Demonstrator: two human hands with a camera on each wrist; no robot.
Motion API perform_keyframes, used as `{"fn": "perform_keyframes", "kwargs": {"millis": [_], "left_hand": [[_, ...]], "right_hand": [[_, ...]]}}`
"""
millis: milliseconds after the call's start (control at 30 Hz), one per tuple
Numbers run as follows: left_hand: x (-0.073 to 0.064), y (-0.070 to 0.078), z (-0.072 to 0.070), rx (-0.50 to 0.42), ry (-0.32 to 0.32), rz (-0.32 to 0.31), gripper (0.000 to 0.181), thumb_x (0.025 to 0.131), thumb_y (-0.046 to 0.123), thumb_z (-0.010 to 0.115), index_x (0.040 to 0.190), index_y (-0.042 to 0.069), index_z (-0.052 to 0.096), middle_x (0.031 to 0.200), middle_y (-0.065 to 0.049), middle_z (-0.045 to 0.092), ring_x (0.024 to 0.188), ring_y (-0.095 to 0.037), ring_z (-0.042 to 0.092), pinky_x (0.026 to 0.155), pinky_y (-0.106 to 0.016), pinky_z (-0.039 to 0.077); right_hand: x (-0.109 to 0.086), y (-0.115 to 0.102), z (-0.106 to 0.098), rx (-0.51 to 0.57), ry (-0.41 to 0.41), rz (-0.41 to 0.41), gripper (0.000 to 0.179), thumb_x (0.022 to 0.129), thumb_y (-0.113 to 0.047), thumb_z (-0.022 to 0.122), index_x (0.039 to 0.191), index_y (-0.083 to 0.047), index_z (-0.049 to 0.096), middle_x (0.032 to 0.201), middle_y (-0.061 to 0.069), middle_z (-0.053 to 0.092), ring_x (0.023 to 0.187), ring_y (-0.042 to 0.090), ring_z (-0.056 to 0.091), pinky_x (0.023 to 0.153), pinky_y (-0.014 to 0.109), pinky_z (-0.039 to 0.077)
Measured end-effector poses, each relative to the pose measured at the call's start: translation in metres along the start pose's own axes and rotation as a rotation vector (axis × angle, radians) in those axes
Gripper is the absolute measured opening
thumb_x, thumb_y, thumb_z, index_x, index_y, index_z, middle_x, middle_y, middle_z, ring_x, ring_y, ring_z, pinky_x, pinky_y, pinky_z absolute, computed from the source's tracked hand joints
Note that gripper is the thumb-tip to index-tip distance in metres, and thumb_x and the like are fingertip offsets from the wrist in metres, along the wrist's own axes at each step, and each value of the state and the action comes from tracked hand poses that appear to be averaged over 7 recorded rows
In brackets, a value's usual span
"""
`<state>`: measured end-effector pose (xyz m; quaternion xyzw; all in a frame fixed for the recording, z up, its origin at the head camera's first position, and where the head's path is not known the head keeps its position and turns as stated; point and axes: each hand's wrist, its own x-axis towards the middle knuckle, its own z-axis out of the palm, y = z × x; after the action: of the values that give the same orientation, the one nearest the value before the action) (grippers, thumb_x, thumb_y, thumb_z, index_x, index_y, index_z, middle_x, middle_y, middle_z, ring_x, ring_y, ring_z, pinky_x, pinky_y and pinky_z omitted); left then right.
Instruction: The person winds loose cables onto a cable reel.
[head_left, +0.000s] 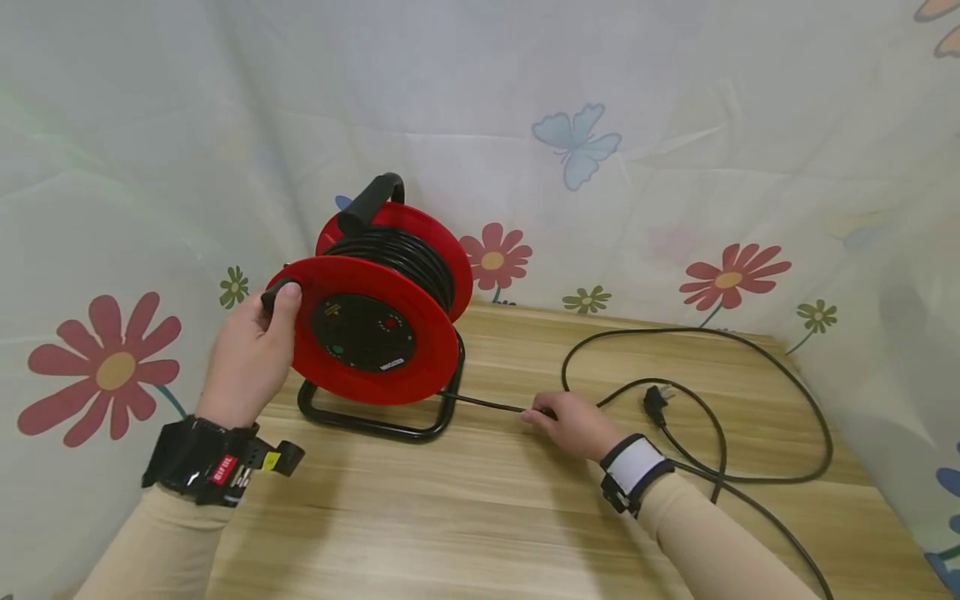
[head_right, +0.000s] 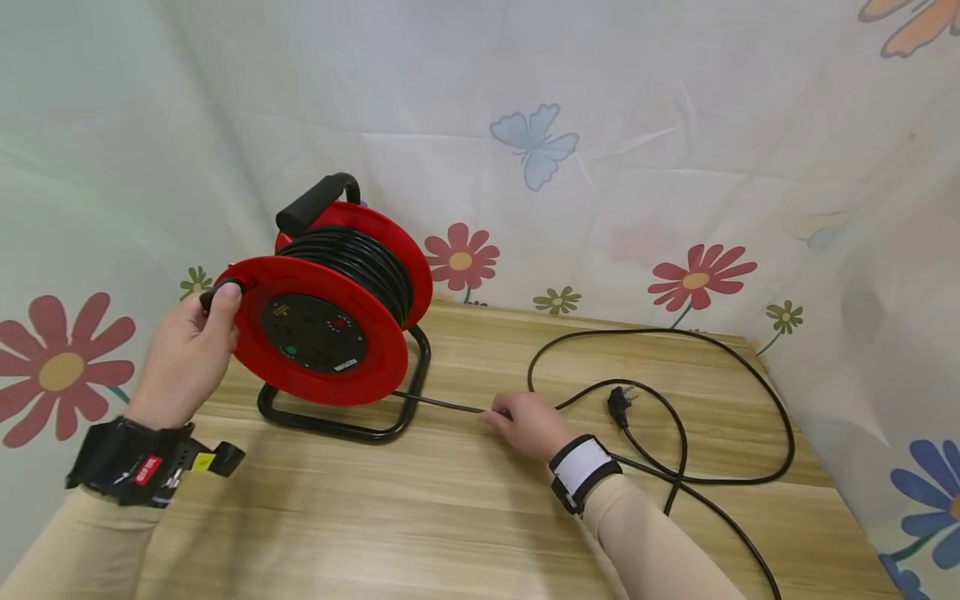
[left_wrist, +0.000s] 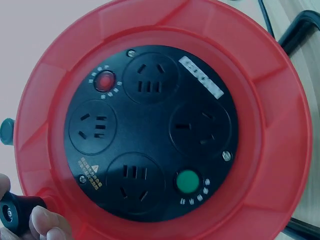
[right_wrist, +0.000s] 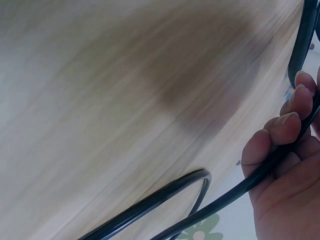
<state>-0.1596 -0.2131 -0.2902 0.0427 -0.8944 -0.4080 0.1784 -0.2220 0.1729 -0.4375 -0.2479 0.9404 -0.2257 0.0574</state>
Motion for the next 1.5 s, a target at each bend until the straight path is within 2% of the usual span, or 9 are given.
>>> {"fn": "perform_keyframes", "kwargs": {"millis": [100,200,267,367,633,833,1067,1267,1500], "left_hand": [[0.001,0.006,0.002,0.015,0.007,0.012,0.065,0.096,0.057,0.032,0.120,0.001,0.054,0.115,-0.024,0.062,0.090,-0.036,0.054,0.072,-0.057,0.051],[0.002,0.010,0.004,0.056,0.024,0.027,0.060,0.097,0.057,0.033,0.107,0.001,0.055,0.100,-0.022,0.064,0.082,-0.033,0.053,0.061,-0.048,0.050],[0.001,0.013,0.005,0.084,0.034,0.030,0.059,0.096,0.058,0.032,0.101,0.002,0.053,0.090,-0.020,0.060,0.077,-0.032,0.051,0.056,-0.041,0.045],[0.001,0.016,0.006,0.101,0.037,0.032,0.058,0.096,0.058,0.032,0.096,0.003,0.049,0.082,-0.018,0.053,0.074,-0.030,0.048,0.053,-0.038,0.040],[0.000,0.021,0.010,0.098,0.045,0.044,0.057,0.096,0.059,0.031,0.093,0.004,0.046,0.078,-0.016,0.047,0.070,-0.029,0.045,0.052,-0.037,0.035],[-0.002,0.025,0.011,0.127,0.036,0.054,0.056,0.096,0.059,0.031,0.090,0.006,0.046,0.073,-0.014,0.046,0.064,-0.027,0.045,0.048,-0.035,0.033],[-0.001,0.029,0.013,0.159,0.010,0.055,0.060,0.094,0.063,0.028,0.093,0.006,0.046,0.073,-0.013,0.048,0.066,-0.028,0.048,0.048,-0.036,0.034],[0.000,0.034,0.017,0.206,0.034,0.108,0.058,0.094,0.062,0.030,0.089,0.007,0.046,0.066,-0.012,0.049,0.058,-0.027,0.048,0.044,-0.035,0.033],[0.001,0.041,0.024,0.267,0.025,0.160,0.055,0.095,0.060,0.030,0.087,0.007,0.045,0.062,-0.012,0.053,0.054,-0.025,0.050,0.044,-0.033,0.036]], "right_hand": [[0.001,-0.005,0.000,0.010,-0.003,0.007,0.024,0.092,-0.038,0.059,0.074,-0.022,0.061,0.063,-0.007,0.052,0.057,0.009,0.047,0.054,0.029,0.041],[0.003,-0.008,0.002,0.006,-0.004,0.002,0.023,0.092,-0.039,0.058,0.075,-0.024,0.061,0.064,-0.007,0.053,0.058,0.008,0.047,0.055,0.029,0.041],[0.005,-0.011,0.003,0.006,-0.005,-0.003,0.023,0.093,-0.039,0.058,0.075,-0.024,0.061,0.065,-0.007,0.053,0.058,0.008,0.047,0.055,0.030,0.041],[0.006,-0.013,0.005,0.011,-0.009,-0.001,0.022,0.093,-0.039,0.058,0.075,-0.025,0.061,0.066,-0.007,0.053,0.059,0.008,0.047,0.056,0.029,0.042],[0.012,-0.015,0.014,0.012,-0.014,-0.038,0.025,0.093,-0.039,0.057,0.074,-0.023,0.059,0.064,-0.007,0.052,0.059,0.007,0.047,0.056,0.028,0.042],[0.018,-0.013,0.020,-0.010,-0.004,-0.057,0.024,0.092,-0.040,0.058,0.074,-0.024,0.060,0.066,-0.008,0.055,0.061,0.007,0.048,0.058,0.028,0.043],[0.022,-0.017,0.020,-0.009,-0.025,-0.053,0.025,0.092,-0.040,0.058,0.075,-0.024,0.060,0.066,-0.008,0.055,0.060,0.008,0.048,0.058,0.027,0.042],[0.026,-0.025,0.022,-0.030,-0.044,-0.040,0.026,0.093,-0.043,0.057,0.075,-0.024,0.060,0.065,-0.008,0.054,0.061,0.008,0.048,0.057,0.028,0.041],[0.030,-0.034,0.022,-0.011,-0.055,-0.059,0.025,0.094,-0.041,0.055,0.078,-0.022,0.061,0.066,-0.007,0.055,0.061,0.009,0.049,0.059,0.028,0.043]]}}
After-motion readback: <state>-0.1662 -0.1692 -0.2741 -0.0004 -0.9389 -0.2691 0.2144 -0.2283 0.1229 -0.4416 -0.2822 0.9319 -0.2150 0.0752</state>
